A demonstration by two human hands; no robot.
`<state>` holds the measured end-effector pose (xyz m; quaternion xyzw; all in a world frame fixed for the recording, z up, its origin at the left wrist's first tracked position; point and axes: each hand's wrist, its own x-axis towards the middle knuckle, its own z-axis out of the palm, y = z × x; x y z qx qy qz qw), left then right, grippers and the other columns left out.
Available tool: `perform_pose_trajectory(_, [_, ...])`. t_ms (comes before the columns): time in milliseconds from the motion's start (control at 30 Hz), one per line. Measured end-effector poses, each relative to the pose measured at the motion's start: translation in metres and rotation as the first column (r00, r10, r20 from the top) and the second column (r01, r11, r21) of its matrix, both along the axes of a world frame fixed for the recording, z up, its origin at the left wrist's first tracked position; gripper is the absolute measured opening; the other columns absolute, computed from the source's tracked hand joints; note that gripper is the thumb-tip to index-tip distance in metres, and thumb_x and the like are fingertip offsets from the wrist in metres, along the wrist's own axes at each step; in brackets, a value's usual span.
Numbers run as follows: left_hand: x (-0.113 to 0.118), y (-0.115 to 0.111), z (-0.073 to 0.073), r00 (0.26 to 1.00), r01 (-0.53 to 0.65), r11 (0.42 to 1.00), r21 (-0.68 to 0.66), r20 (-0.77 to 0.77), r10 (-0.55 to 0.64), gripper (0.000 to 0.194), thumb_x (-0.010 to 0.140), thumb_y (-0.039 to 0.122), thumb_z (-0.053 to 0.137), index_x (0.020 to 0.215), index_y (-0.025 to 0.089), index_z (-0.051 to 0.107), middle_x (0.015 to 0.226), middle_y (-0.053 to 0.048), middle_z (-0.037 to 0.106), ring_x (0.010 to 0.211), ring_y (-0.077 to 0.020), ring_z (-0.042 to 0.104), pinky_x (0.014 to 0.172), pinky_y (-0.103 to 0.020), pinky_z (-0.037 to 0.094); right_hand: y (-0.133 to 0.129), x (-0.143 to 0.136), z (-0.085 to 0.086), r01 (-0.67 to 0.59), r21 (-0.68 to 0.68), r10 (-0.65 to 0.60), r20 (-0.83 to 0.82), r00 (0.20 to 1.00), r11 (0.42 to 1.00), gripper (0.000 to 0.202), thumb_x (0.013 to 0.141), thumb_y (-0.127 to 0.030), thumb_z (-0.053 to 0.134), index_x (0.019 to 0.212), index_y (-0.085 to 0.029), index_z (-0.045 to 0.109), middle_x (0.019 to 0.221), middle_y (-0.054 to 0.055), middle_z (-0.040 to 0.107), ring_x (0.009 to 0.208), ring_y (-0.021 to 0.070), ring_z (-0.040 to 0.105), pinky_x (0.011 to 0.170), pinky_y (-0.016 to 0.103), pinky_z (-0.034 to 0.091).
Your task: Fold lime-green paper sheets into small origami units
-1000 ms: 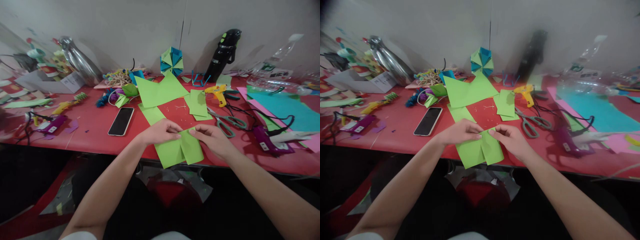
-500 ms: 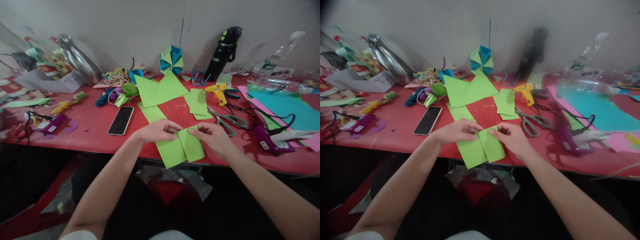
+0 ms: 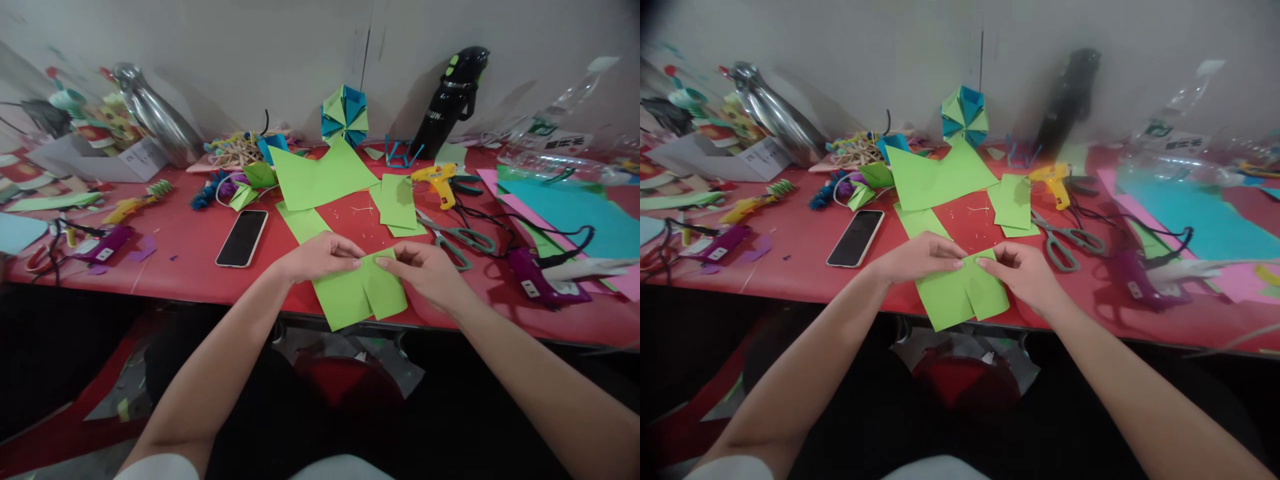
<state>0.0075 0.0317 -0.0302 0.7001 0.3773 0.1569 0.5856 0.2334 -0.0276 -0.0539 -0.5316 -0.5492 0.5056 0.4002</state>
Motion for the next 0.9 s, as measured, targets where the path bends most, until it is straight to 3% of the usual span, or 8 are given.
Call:
perform_pose_trajectory(467, [0.000, 0.001, -0.002, 0.999, 0.033, 0.999, 0.018, 0.032, -0.033, 0.028, 0.086, 0.027, 0.069, 0.111, 0.015, 0.074, 0.107, -0.008, 0.078, 0.096, -0.0180, 0.071, 0.087, -0.029, 0.053, 0.000, -0.005, 0.003, 0.055, -0.004, -0.055, -0.042, 0.998, 0.998, 0.035, 0.071, -0.052, 0.083, 0.080, -0.021, 0.069, 0.083, 0.004, 0.073, 0.075, 0.0191, 0.067, 0.070, 0.034, 0.056])
perform_pose_trajectory(667, [-0.003, 0.002, 0.000, 0.996, -0.058, 0.998, 0.014, 0.064, 0.057, 0.024, 0.086, 0.025, 0.071, 0.108, 0.016, 0.075, 0.106, -0.007, 0.078, 0.094, -0.0176, 0.071, 0.086, -0.030, 0.056, 0.000, 0.000, 0.004, -0.124, -0.171, 0.090, -0.195, 0.977, 0.978, 0.039, 0.075, -0.046, 0.082, 0.103, -0.022, 0.072, 0.107, 0.008, 0.076, 0.096, 0.0249, 0.072, 0.086, 0.040, 0.058])
perform_pose_trajectory(767, [-0.005, 0.001, 0.006, 0.993, -0.114, 0.992, 0.046, 0.008, 0.114, 0.022, 0.086, 0.020, 0.070, 0.106, 0.015, 0.074, 0.105, -0.008, 0.078, 0.094, -0.0180, 0.072, 0.086, -0.031, 0.057, 0.001, 0.002, 0.005, -0.121, -0.162, 0.102, -0.117, 0.988, 0.979, 0.035, 0.072, -0.046, 0.084, 0.094, -0.021, 0.073, 0.100, 0.008, 0.078, 0.090, 0.0240, 0.072, 0.081, 0.038, 0.058])
perform_pose_trajectory(900, [-0.008, 0.002, 0.010, 0.988, -0.150, 0.986, 0.068, -0.038, 0.153, 0.023, 0.086, 0.021, 0.071, 0.108, 0.015, 0.074, 0.104, -0.009, 0.078, 0.093, -0.0188, 0.072, 0.085, -0.032, 0.058, 0.004, 0.003, 0.004, -0.042, -0.029, 0.043, 0.045, 0.998, 0.999, 0.035, 0.070, -0.050, 0.085, 0.082, -0.020, 0.071, 0.084, 0.006, 0.075, 0.076, 0.0210, 0.069, 0.068, 0.033, 0.055])
